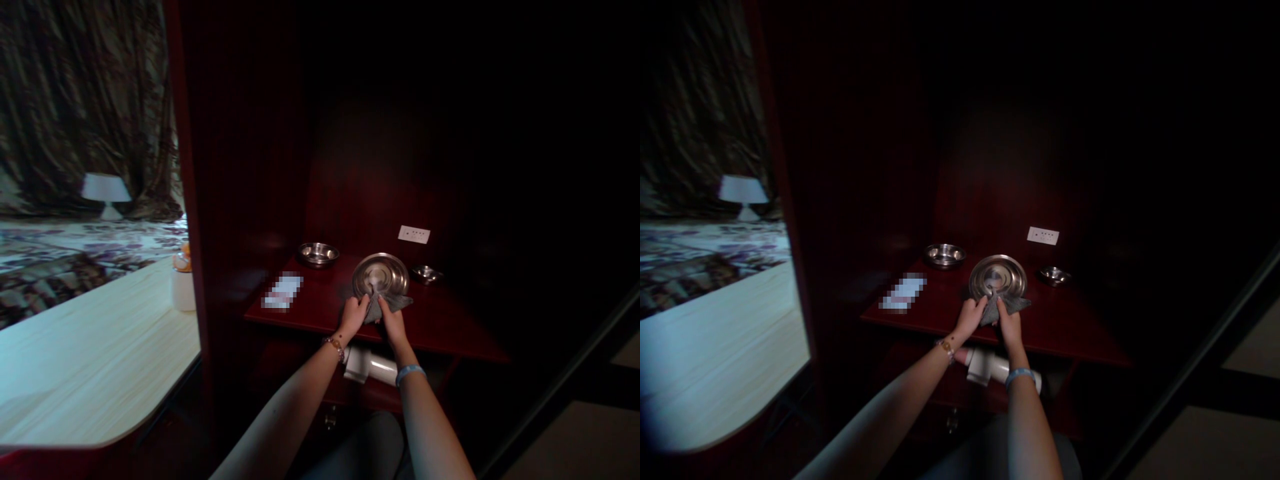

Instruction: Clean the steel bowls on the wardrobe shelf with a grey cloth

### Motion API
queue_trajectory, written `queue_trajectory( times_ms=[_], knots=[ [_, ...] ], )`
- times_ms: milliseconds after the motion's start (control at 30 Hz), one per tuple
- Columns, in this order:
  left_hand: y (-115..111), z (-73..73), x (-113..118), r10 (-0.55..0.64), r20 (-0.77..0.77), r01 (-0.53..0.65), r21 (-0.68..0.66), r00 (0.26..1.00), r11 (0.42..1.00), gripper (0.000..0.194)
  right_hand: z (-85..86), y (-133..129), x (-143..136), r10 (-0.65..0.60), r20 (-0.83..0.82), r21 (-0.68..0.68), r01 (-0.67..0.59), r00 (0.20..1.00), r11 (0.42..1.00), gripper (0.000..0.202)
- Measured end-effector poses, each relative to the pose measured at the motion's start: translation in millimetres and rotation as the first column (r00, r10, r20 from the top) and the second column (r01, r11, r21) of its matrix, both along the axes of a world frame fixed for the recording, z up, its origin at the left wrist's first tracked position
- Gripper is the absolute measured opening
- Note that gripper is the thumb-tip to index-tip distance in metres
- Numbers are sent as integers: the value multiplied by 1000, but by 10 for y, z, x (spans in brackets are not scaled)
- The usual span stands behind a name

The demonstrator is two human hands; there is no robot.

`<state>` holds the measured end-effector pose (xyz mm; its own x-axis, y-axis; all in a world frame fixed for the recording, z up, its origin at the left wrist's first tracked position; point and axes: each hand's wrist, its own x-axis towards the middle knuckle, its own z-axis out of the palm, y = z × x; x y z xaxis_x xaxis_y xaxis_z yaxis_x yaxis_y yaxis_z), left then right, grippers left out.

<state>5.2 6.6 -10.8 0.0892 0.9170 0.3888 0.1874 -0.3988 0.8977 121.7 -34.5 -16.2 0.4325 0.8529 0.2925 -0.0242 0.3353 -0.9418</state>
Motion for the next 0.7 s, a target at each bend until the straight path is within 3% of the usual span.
queue_trajectory(
  times_ms=[167, 700],
  knots=[
    [13, 9, -23, 114, -19, -114, -5, 993, 994, 43, -20, 18, 7, -6, 23, -6, 6, 1000, 1000, 56],
    [11, 7, -50, 139, 64, -139, -4, 988, 990, 41, -37, 50, -1, -11, -20, 20, 12, 1000, 1000, 55]
  ],
)
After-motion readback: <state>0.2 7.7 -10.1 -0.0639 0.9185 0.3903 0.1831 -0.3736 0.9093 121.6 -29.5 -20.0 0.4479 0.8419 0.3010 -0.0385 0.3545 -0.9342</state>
